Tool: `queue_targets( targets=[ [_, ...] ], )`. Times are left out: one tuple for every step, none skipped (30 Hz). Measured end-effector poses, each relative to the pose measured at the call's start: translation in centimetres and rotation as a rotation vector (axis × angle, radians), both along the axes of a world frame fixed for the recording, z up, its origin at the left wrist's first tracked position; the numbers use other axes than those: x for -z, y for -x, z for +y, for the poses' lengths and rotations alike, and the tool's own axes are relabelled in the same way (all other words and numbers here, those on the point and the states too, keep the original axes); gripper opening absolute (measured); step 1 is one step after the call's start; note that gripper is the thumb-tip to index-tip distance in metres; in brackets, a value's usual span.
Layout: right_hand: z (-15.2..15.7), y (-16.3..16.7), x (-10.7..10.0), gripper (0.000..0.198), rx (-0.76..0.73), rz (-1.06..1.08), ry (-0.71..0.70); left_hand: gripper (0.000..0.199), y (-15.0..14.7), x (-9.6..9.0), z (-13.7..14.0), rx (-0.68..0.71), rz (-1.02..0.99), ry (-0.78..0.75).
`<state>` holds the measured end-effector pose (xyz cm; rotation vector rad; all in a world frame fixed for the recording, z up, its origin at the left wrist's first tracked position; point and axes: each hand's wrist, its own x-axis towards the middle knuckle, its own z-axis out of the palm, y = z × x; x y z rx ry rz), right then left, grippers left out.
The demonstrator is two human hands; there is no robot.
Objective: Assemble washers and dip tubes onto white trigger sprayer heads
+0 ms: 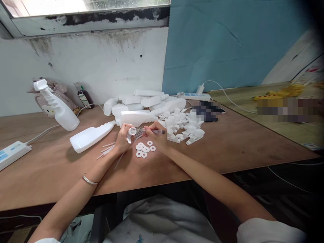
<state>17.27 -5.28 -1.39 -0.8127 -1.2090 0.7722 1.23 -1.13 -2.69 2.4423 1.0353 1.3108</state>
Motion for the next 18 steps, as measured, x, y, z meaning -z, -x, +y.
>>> queue_targets(
  targets=[
    [0.00, 0.03, -0.08, 0.027, -0.018, 0.028, 0.015, 0.013, -0.01, -0.03, 0.02, -0.001, -0.007, 0.008],
    [0.02, 0.05, -0.16, 0.027, -0.029, 0.052, 0.027, 0.013, -0.02, -0.06, 0.04, -0.004, -0.018, 0.022],
    [0.05, 0.07, -0.24, 0.027, -0.036, 0.071, 0.038, 0.015, -0.02, -0.08, 0.06, -0.006, -0.034, 0.042],
    [0.07, 0.08, -0.31, 0.027, -0.039, 0.088, 0.047, 0.016, -0.01, -0.10, 0.08, -0.006, -0.047, 0.067],
    [0.10, 0.08, -0.39, 0.026, -0.037, 0.100, 0.054, 0.018, 0.02, -0.11, 0.12, -0.006, -0.057, 0.095],
    [0.11, 0.07, -0.48, 0.026, -0.033, 0.104, 0.059, 0.019, 0.05, -0.10, 0.16, -0.006, -0.061, 0.121],
    [0.12, 0.05, -0.57, 0.026, -0.030, 0.100, 0.062, 0.020, 0.09, -0.08, 0.22, -0.004, -0.059, 0.139],
    [0.13, 0.03, -0.65, 0.026, -0.024, 0.091, 0.065, 0.021, 0.14, -0.04, 0.28, -0.004, -0.053, 0.149],
    [0.14, 0.00, -0.73, 0.026, -0.018, 0.078, 0.067, 0.021, 0.18, 0.00, 0.35, -0.003, -0.045, 0.148],
    [0.14, -0.04, -0.80, 0.026, -0.016, 0.067, 0.071, 0.022, 0.22, 0.03, 0.40, -0.001, -0.034, 0.139],
    [0.15, -0.09, -0.85, 0.026, -0.016, 0.058, 0.078, 0.023, 0.27, 0.05, 0.45, 0.002, -0.022, 0.122],
    [0.15, -0.14, -0.88, 0.026, -0.016, 0.052, 0.083, 0.023, 0.31, 0.05, 0.48, 0.007, -0.008, 0.103],
    [0.14, -0.19, -0.89, 0.026, -0.013, 0.040, 0.084, 0.023, 0.35, 0.03, 0.49, 0.013, 0.009, 0.086],
    [0.13, -0.24, -0.88, 0.025, -0.007, 0.017, 0.078, 0.023, 0.38, -0.02, 0.48, 0.019, 0.027, 0.074],
    [0.11, -0.28, -0.87, 0.024, -0.001, -0.010, 0.067, 0.023, 0.41, -0.07, 0.46, 0.025, 0.042, 0.068],
    [0.10, -0.33, -0.87, 0.023, 0.001, -0.036, 0.056, 0.023, 0.44, -0.14, 0.44, 0.031, 0.054, 0.067],
    [0.11, -0.37, -0.88, 0.023, -0.005, -0.053, 0.051, 0.022, 0.46, -0.20, 0.41, 0.036, 0.063, 0.069],
    [0.15, -0.42, -0.90, 0.023, -0.017, -0.056, 0.054, 0.022, 0.48, -0.26, 0.38, 0.042, 0.068, 0.072]
  ],
)
